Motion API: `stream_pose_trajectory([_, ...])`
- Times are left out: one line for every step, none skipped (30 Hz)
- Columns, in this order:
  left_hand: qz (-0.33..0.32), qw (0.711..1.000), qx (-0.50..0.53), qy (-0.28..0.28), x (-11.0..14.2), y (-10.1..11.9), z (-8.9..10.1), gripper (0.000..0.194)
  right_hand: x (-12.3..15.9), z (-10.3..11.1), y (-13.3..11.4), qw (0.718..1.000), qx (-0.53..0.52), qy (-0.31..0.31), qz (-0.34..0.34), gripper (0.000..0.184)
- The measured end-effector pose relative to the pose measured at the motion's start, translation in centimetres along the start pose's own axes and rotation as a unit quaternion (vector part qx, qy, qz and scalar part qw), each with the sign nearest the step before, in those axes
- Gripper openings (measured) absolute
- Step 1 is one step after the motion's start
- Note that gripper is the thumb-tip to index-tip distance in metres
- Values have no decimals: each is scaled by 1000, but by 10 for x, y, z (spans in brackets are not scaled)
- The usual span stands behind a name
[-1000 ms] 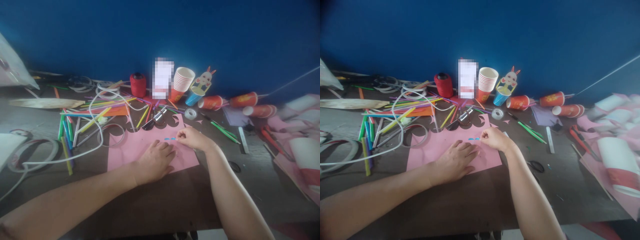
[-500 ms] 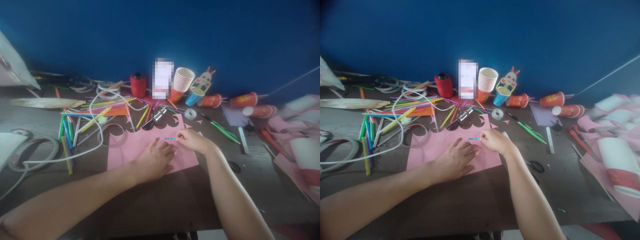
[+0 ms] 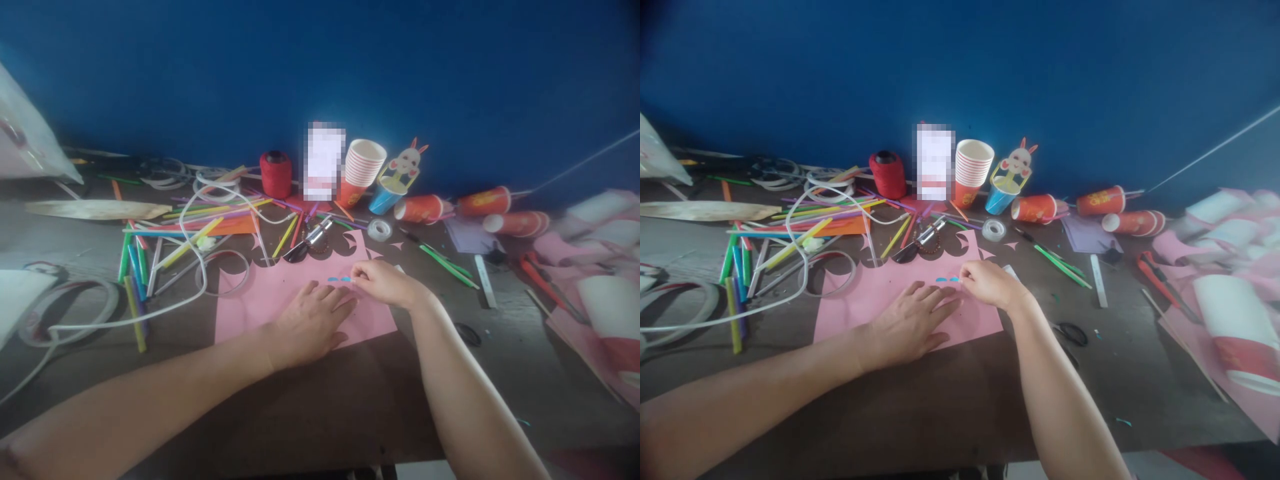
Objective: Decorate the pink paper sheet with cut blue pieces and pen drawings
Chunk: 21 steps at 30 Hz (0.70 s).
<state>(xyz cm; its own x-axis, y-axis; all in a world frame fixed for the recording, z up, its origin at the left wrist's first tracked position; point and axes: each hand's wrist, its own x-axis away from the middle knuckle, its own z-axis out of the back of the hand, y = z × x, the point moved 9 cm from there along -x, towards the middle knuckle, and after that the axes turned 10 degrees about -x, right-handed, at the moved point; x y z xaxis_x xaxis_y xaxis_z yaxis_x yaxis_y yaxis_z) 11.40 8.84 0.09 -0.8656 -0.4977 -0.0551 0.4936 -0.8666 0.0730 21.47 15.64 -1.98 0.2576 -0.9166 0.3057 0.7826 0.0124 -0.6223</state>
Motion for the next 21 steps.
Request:
stream_pose_trajectory([-1,1000,-1,1,0,0,0,53,0,0,0,1000,-2,-1,1,12])
stream_pose_trajectory([-2,1000,-1,1,0,0,0,54,0,0,0,1000,-4,-1,2,12])
stream_pose_trajectory([-3,1000,-2,1,0,0,0,55,0,0,0,1000,-5,-1,2,12])
stream_pose_trajectory([-4,1000,-3,0,0,-1,-1,57,0,0,0,1000,-5,0,2,12])
stream_pose_trajectory([-4,1000,-4,-1,-1,-1,-2,57,0,0,1,1000,-5,1,2,13])
stream_pose_trajectory([-5,1000,-5,-1,-1,-1,-2,57,0,0,1,1000,-4,2,1,13])
stream_pose_trajectory([-6,1000,-7,-2,-1,-1,-3,57,0,1,1,1000,-3,4,0,14])
stream_pose_trajectory([-7,1000,-8,-2,-1,-1,-3,56,0,1,1,1000,-3,7,-1,14])
stream_pose_trajectory([-8,1000,-10,-2,-1,-1,-3,56,0,1,1,1000,-2,9,-2,15])
stream_pose_trajectory([-8,1000,-11,-1,-1,-1,-3,55,0,1,1,1000,-2,10,-4,15])
stream_pose_trajectory([-9,1000,-12,-2,-1,-1,-3,55,0,1,2,1000,-2,10,-6,14])
stream_pose_trajectory([-9,1000,-11,-2,-1,-1,-3,55,0,1,1,1000,-1,9,-7,14])
stream_pose_trajectory([-8,1000,-11,-3,-1,-1,-3,55,0,0,1,1000,-1,8,-8,14])
stream_pose_trajectory([-8,1000,-10,-3,-1,-1,-2,55,0,0,1,1000,-2,8,-9,13])
stream_pose_trajectory([-7,1000,-9,-3,-1,-1,-2,55,0,0,1,1000,-2,8,-11,13])
stream_pose_trajectory([-6,1000,-9,-3,-1,-1,-2,56,0,1,1,1000,-3,9,-13,13])
stream_pose_trajectory([-5,1000,-8,-1,-1,-2,-2,56,0,1,1,1000,-3,10,-15,13])
stream_pose_trajectory([-4,1000,-8,0,-1,-2,-2,56,1,1,0,1000,-3,11,-16,13])
stream_pose_trajectory([-4,1000,-7,1,-1,-2,-2,56,1,2,0,1000,-3,11,-17,13])
stream_pose_trajectory([-3,1000,-7,1,-2,-2,-2,57,1,2,0,1000,-3,10,-18,13])
stream_pose_trajectory([-2,1000,-6,2,-2,-3,-2,57,1,1,0,1000,-3,9,-19,13])
